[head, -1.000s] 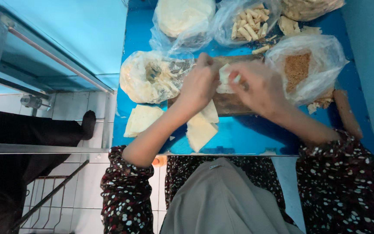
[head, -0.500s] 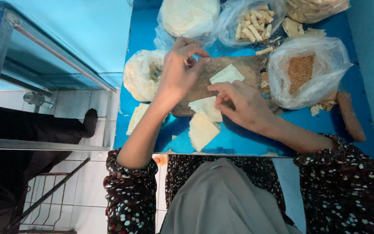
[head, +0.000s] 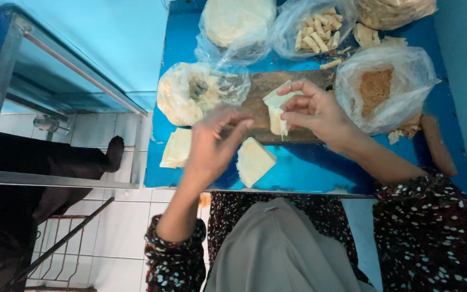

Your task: The person cuts thin white pastry sheets on a wooden board with a knife, then folds and presses the cut pieces by hand and places them into plastic bags on the table. They repeat the cut-fold-bag cycle and handle bags of finished rolled pieces.

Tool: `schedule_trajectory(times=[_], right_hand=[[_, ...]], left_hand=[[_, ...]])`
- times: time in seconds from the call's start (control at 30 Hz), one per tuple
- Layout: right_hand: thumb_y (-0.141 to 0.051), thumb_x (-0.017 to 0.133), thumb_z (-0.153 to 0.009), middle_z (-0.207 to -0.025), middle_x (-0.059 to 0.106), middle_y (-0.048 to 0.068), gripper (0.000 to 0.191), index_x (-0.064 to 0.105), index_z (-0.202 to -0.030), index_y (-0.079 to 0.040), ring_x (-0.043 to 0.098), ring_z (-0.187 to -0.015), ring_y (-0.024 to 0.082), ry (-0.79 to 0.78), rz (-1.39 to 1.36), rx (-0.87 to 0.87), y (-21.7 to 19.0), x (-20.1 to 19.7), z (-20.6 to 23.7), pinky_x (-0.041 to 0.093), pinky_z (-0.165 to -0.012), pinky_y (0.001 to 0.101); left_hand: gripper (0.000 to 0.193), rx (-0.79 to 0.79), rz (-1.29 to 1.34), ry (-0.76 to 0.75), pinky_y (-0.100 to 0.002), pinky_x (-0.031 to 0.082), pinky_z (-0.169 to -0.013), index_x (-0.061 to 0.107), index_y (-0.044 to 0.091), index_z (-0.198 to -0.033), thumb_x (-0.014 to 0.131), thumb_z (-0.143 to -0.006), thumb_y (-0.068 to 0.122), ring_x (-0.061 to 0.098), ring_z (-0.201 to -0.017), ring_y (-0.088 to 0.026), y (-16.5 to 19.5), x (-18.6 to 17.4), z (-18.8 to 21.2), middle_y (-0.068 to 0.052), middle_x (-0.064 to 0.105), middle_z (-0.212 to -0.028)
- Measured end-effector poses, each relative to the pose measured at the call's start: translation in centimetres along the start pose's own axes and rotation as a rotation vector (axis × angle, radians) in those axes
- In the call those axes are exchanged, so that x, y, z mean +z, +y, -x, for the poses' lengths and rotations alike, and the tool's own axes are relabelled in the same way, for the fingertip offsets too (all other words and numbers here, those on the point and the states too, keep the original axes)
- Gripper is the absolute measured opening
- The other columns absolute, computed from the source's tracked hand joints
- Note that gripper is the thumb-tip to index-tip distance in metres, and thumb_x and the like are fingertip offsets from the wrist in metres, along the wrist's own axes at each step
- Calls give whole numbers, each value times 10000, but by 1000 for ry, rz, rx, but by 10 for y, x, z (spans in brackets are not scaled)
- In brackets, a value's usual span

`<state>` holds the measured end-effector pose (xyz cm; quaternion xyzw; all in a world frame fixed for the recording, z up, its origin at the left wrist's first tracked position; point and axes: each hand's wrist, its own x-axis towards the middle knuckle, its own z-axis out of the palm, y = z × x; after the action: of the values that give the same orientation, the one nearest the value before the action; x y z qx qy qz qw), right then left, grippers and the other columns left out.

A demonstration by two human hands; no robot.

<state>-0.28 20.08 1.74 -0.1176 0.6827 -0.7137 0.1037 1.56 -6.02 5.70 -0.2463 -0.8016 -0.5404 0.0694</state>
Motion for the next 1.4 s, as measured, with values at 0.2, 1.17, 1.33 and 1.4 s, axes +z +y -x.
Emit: schedule_trajectory(times=[0.2, 1.17, 1.33, 1.4], right_hand=[[-24, 690, -966, -1027, 720, 59, 388, 559, -1329, -61, 710, -982, 114, 38, 348, -266, -7, 24, 22, 579, -875, 265], [-76, 780, -898, -1065, 697, 31, 438, 588, -1292, -64, 695, -997, 107, 93, 441, -313, -3, 32, 28, 577, -833, 266], [-40, 746, -937, -1068, 691, 48, 408, 592, -1315, -60, 685, -1005, 131, 98, 450, -290, -4, 31, 27, 553, -832, 278], [-45, 741, -940, -1034, 672, 32, 407, 573, -1311, -62, 691, -972, 124, 107, 146, -158, -9, 22, 20, 562, -823, 269]], left_hand=[[219, -53, 439, 75, -269, 566, -919, 720, -26, -1186, 713, -992, 76, 688, -1054, -134, -11, 41, 33, -87, 724, -1152], [156, -99, 664, 281, -260, 561, -957, 746, -54, -1122, 663, -990, -41, 668, -1121, -130, -48, 90, 48, -135, 695, -1274], [133, -125, 613, 332, -276, 573, -954, 739, -48, -1086, 640, -997, -39, 673, -1129, -148, -45, 88, 47, -145, 668, -1326], [122, -131, 623, 356, -282, 582, -963, 728, -41, -1075, 631, -1001, -35, 678, -1125, -155, -41, 85, 46, -140, 667, -1322]])
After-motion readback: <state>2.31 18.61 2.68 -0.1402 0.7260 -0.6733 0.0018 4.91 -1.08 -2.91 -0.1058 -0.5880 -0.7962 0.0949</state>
